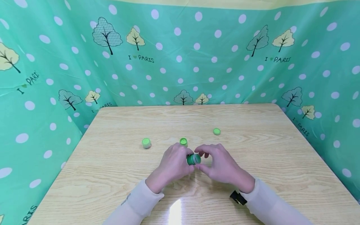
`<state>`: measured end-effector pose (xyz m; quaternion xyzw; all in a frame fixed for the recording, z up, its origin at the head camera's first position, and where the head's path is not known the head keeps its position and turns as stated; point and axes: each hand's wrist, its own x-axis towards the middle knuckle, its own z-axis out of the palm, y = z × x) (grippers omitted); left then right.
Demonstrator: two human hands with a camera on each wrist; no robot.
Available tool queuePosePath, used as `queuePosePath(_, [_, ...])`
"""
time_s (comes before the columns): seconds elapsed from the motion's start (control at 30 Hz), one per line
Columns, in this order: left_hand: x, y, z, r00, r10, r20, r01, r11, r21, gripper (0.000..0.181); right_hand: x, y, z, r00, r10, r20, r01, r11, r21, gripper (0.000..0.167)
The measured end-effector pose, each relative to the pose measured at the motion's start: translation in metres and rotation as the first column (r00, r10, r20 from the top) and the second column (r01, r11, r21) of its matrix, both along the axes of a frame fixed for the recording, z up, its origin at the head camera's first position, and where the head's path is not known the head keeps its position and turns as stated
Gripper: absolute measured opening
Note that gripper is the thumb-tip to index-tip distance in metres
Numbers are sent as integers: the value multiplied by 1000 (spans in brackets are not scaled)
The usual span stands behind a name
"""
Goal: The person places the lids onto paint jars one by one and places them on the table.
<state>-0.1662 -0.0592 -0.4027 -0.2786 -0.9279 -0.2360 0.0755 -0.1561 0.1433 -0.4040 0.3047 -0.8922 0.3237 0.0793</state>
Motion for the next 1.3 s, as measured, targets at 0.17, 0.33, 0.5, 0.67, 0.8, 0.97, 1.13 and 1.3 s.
queuePosePath(0.17, [-1, 0, 0, 1000, -9, -5, 9, 1000, 7, 30, 0, -1, -2, 1000, -3, -5, 3, 1000, 4, 41])
queuePosePath(0.33, [-1, 1, 1, 1000, -17, -6, 17, 1000, 11, 28, -1, -1, -3, 1000, -8, -11, 8, 1000, 10, 36])
queuePosePath(0.5, [-1, 1, 0, 1000, -17, 6, 17, 1000, 22, 19, -2, -1, -4, 1000, -15, -6, 15, 1000, 16, 30])
queuePosePath(0.67, [0, 1, -1, 1000, -21, 11, 21, 1000, 22, 16, -2, -1, -4, 1000, -21, -1, 21, 1000, 19, 24])
queuePosePath(0.8, [0, 0, -1, 1000, -24, 13, 24, 1000, 21, 15, -2, -2, -4, 1000, -30, 6, 29, 999, 21, 22])
queuePosePath(0.97, [1, 0, -1, 999, -27, 21, 27, 999, 25, 17, -3, -2, -5, 999, -46, 10, 46, 998, 30, 19])
queuePosePath(1.13, [1, 0, -2, 1000, -27, 12, 27, 999, 22, 18, -4, -2, -6, 998, -63, 9, 63, 998, 31, 20])
queuePosePath(1.3, [1, 1, -1, 1000, -17, 1, 17, 1000, 6, 20, -4, -1, -7, 997, -69, 32, 69, 997, 23, 22])
